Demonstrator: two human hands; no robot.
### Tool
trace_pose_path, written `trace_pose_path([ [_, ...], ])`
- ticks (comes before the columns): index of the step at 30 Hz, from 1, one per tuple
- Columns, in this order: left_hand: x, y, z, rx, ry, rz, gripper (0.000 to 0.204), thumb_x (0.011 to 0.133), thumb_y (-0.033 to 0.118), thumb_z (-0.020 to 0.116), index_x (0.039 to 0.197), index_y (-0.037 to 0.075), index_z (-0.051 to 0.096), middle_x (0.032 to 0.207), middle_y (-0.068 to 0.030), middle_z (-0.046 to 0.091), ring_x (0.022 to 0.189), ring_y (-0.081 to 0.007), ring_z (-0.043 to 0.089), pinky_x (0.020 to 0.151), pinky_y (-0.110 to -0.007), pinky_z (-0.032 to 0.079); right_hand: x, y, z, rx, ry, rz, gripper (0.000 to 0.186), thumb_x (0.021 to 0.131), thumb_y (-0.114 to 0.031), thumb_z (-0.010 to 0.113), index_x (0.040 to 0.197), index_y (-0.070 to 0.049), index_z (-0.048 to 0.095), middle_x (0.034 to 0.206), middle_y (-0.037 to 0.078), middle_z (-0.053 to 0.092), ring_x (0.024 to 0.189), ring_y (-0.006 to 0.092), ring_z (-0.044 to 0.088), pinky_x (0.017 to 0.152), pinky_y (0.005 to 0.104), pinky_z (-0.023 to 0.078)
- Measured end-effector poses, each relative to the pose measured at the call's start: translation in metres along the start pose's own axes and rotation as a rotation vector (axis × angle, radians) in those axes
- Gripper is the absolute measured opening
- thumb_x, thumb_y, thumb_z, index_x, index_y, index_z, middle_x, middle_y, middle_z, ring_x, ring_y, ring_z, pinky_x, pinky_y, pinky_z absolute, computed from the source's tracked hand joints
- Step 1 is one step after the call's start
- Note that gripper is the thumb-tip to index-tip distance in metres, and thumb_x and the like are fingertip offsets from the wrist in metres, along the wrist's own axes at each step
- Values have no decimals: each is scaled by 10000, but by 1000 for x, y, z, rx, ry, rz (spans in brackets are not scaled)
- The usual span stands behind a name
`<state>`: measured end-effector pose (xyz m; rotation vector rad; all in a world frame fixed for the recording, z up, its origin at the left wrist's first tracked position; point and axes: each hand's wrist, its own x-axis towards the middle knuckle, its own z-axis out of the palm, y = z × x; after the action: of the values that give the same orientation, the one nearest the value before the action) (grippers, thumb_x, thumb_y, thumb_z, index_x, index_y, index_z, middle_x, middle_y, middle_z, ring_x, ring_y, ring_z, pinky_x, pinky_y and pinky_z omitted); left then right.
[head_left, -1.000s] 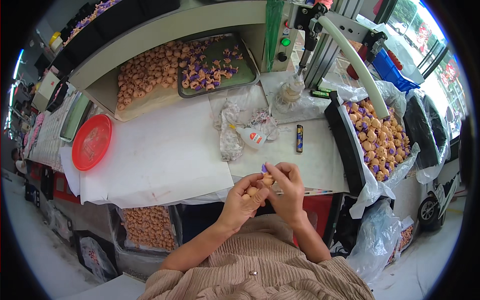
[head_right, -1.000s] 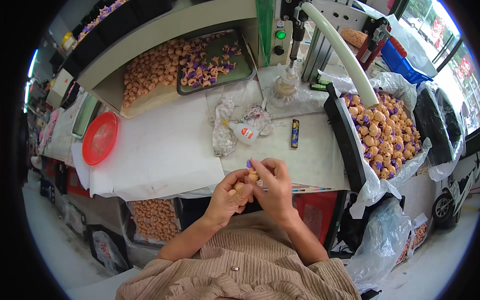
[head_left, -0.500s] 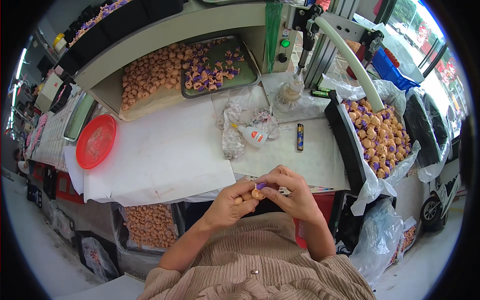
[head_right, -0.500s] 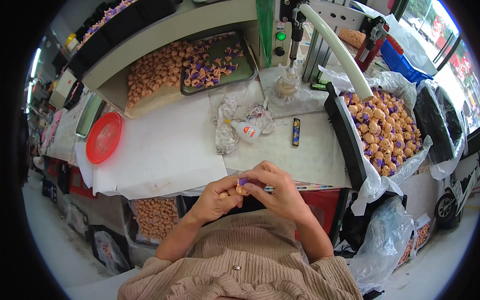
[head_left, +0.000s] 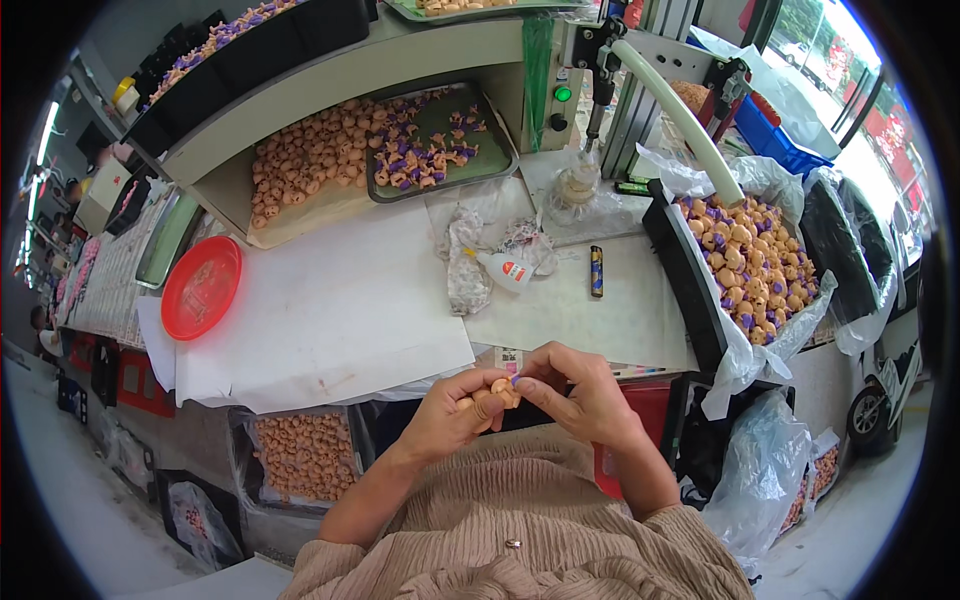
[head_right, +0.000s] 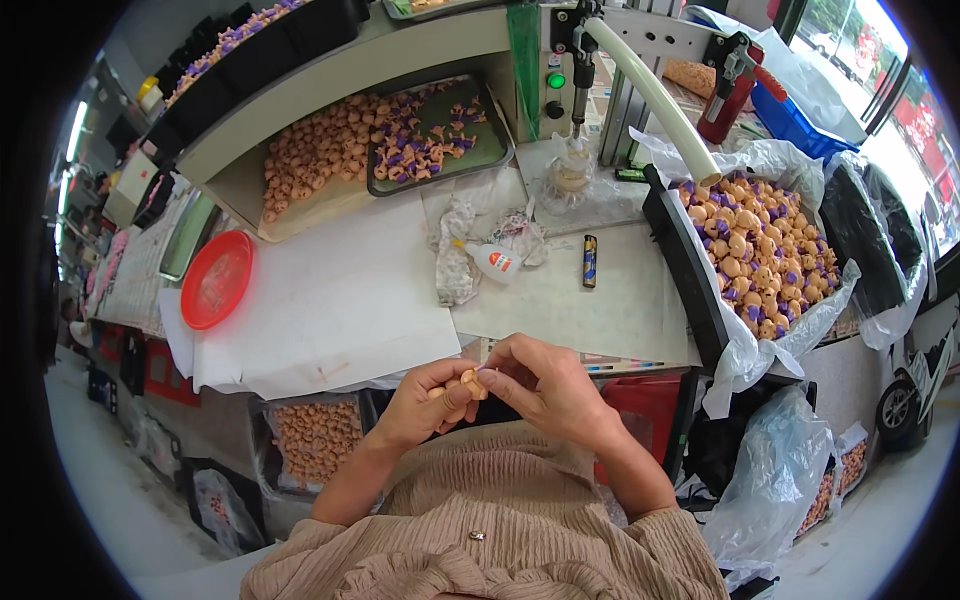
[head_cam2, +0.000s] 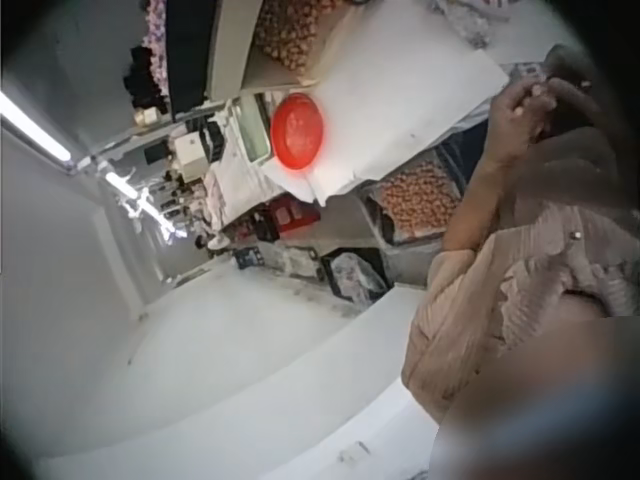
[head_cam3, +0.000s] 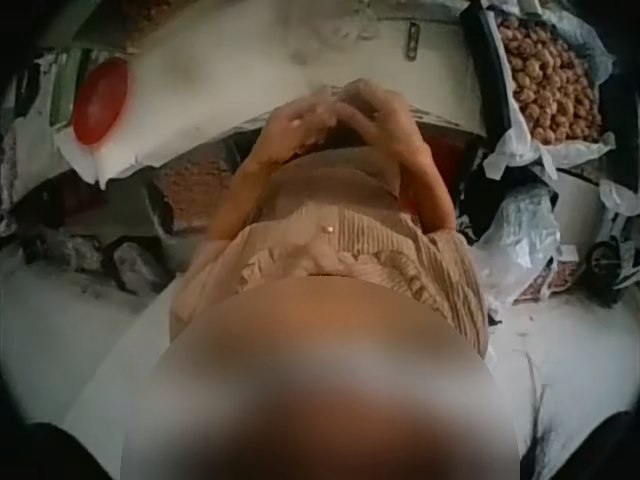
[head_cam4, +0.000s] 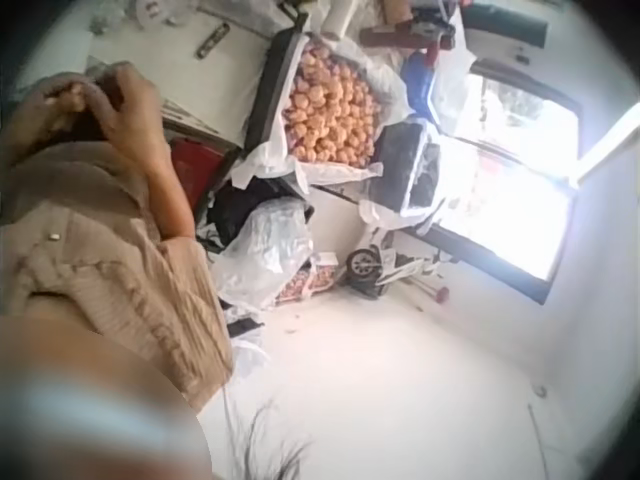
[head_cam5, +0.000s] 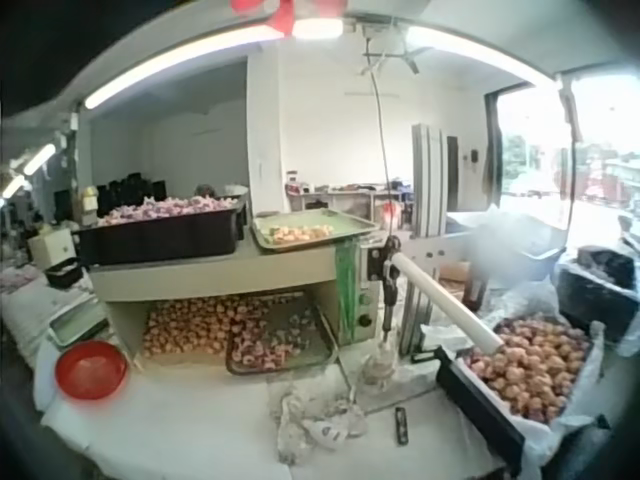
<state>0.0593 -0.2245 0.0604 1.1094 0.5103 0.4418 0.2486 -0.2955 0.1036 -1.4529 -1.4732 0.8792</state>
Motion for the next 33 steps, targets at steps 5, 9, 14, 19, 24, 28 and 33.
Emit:
trace_pose_path([
  [5,5,-7,-4,137,-21,213,386,918,308,615,1164,11,584,747,-19,596,525,-29,456,452,-172,353,10,8,-5,-331,-130,-244,231,906,-198,619,822,17,603,679,123,596,564,261,600,527,341,464],
  [9,12,10,-6,162,-18,140,383,922,312,610,1153,6,593,717,-10,586,533,-27,460,457,-173,353,17,20,9,-420,7,-260,298,934,-247,547,713,-47,549,630,125,548,550,324,551,486,405,425],
  [14,33,9,-18,100,13,-35,393,919,329,612,1151,12,595,699,-25,584,485,-24,423,421,-171,324,39,43,24,-581,207,-336,285,917,-215,570,672,-77,524,584,89,528,497,287,545,449,391,417],
  [19,58,1,-38,23,116,-159,284,942,237,591,1111,9,612,714,-4,580,565,-26,474,460,-172,332,70,70,33,-641,273,-353,277,894,-184,601,654,-88,502,563,76,511,490,263,538,439,371,419],
  [24,75,-8,-55,22,179,-89,313,942,247,587,1135,0,594,677,-57,590,436,-29,390,391,-174,304,95,83,44,-650,289,-359,289,895,-187,601,645,-88,494,561,74,510,489,258,533,438,368,419],
  [28,80,-11,-65,-16,185,-119,311,941,244,588,1133,0,594,678,-58,592,438,-29,395,390,-174,308,104,89,49,-643,298,-348,292,901,-183,593,644,-87,493,560,79,506,491,262,531,442,369,418],
  [33,78,-6,-75,-46,159,-149,296,931,236,605,1119,7,600,713,-35,594,504,-33,456,409,-171,329,107,87,52,-523,225,-243,309,929,-204,554,661,-60,502,582,100,522,511,301,538,465,397,422],
])
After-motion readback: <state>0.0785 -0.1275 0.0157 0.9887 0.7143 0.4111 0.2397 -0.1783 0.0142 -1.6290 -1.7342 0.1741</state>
